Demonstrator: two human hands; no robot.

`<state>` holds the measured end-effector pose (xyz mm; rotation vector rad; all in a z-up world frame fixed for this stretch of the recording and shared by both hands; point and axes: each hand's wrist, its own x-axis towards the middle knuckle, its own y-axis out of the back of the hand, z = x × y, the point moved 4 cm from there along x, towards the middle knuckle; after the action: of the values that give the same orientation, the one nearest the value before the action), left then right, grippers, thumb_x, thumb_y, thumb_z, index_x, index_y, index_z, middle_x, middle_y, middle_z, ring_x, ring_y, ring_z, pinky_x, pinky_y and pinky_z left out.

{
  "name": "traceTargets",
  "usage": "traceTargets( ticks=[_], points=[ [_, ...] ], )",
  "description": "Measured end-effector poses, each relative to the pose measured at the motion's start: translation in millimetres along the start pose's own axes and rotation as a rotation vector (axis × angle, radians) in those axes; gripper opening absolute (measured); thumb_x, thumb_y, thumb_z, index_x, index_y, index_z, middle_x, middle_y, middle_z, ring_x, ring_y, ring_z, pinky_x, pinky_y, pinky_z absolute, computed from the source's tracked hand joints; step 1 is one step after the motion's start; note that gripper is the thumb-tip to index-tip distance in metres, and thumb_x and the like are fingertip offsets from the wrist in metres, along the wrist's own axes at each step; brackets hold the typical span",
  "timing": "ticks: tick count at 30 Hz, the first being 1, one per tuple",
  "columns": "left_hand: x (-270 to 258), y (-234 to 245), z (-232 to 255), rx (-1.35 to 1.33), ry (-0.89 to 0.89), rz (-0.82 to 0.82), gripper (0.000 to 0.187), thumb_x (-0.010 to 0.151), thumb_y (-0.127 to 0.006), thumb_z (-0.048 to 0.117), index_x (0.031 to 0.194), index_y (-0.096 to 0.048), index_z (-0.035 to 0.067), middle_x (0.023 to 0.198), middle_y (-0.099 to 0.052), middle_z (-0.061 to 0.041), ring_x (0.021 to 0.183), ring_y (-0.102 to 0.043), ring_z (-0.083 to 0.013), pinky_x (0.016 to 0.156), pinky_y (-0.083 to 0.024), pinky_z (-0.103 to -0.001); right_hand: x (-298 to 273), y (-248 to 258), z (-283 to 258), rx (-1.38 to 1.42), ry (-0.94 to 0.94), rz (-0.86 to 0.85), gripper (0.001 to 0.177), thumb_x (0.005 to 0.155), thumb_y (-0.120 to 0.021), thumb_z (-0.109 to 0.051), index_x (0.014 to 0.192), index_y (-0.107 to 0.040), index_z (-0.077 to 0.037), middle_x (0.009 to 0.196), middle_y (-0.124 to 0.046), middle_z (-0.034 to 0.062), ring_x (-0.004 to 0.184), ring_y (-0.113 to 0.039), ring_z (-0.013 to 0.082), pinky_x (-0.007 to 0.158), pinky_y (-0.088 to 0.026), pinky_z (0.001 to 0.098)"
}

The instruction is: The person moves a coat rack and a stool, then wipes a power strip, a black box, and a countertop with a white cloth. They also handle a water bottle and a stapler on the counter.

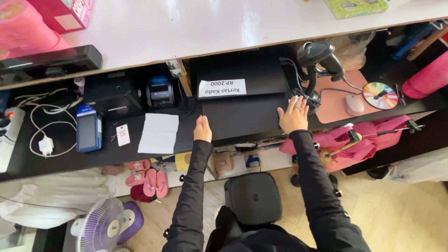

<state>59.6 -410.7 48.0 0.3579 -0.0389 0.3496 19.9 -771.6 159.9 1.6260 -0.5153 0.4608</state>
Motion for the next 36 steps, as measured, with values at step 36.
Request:
traceTargets(
  ticks=[36],
  points=[
    [120,-31,9,0.118,-0.368,0.068,0.029,0.1,-0.057,0.015,0.123,-0.058,-0.003,0.116,-0.059,-0.025,0.108,-0.058,-0.045,0.092,-0.048,-0.048,120,-79,3,0.272,-0.273,-0.04,0.043,0.096,-0.072,-0.02,0.129,-0.063,0.006,0.118,-0.058,0.033,0.111,-0.057,0.0494,0.098,-0.047,0.0505]
  ],
)
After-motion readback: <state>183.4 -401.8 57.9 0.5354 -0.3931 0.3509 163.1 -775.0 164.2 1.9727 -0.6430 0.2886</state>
